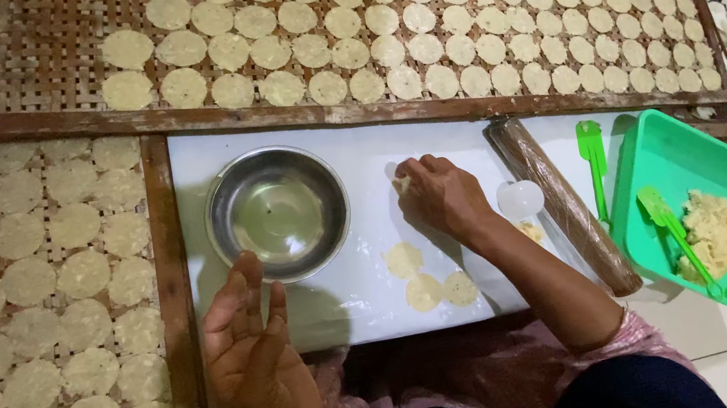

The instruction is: Moving small circular dough pieces from a workspace onto a large bamboo drying rack.

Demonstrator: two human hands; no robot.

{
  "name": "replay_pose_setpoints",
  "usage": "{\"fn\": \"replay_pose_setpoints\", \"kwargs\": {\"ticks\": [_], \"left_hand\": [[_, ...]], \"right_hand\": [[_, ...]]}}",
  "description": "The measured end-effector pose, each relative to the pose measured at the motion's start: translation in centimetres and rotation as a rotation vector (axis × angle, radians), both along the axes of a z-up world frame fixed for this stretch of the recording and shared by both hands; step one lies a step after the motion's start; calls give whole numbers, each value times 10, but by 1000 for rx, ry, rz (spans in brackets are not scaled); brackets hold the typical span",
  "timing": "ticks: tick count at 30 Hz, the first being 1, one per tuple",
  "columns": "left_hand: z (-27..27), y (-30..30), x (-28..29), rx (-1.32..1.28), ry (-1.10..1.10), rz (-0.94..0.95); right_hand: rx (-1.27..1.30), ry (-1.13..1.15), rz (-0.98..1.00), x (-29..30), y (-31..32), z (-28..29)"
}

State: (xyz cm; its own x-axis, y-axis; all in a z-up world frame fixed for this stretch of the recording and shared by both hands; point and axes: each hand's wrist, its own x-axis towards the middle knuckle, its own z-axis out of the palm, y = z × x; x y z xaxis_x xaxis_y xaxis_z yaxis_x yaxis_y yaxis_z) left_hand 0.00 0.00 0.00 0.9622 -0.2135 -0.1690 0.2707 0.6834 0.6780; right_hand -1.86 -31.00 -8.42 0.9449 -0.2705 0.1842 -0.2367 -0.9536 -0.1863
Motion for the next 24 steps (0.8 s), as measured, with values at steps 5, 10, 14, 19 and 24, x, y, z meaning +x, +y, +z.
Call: {"fn": "replay_pose_setpoints", "kwargs": {"ticks": [5,10,14,19,24], "left_hand": [[3,0,2,28,68,-2],[11,1,3,51,43,-40],[6,1,2,10,31,-39],[7,0,3,20,62,-14],[1,2,8,-34,88,1]], "right_hand": [[249,-11,70,-3,-7,16],[356,74,69,-4,-12,21],[294,281,-98,2,-10,10],[329,80,-17,1,-24,7],[888,13,-105,2,-68,29]]}}
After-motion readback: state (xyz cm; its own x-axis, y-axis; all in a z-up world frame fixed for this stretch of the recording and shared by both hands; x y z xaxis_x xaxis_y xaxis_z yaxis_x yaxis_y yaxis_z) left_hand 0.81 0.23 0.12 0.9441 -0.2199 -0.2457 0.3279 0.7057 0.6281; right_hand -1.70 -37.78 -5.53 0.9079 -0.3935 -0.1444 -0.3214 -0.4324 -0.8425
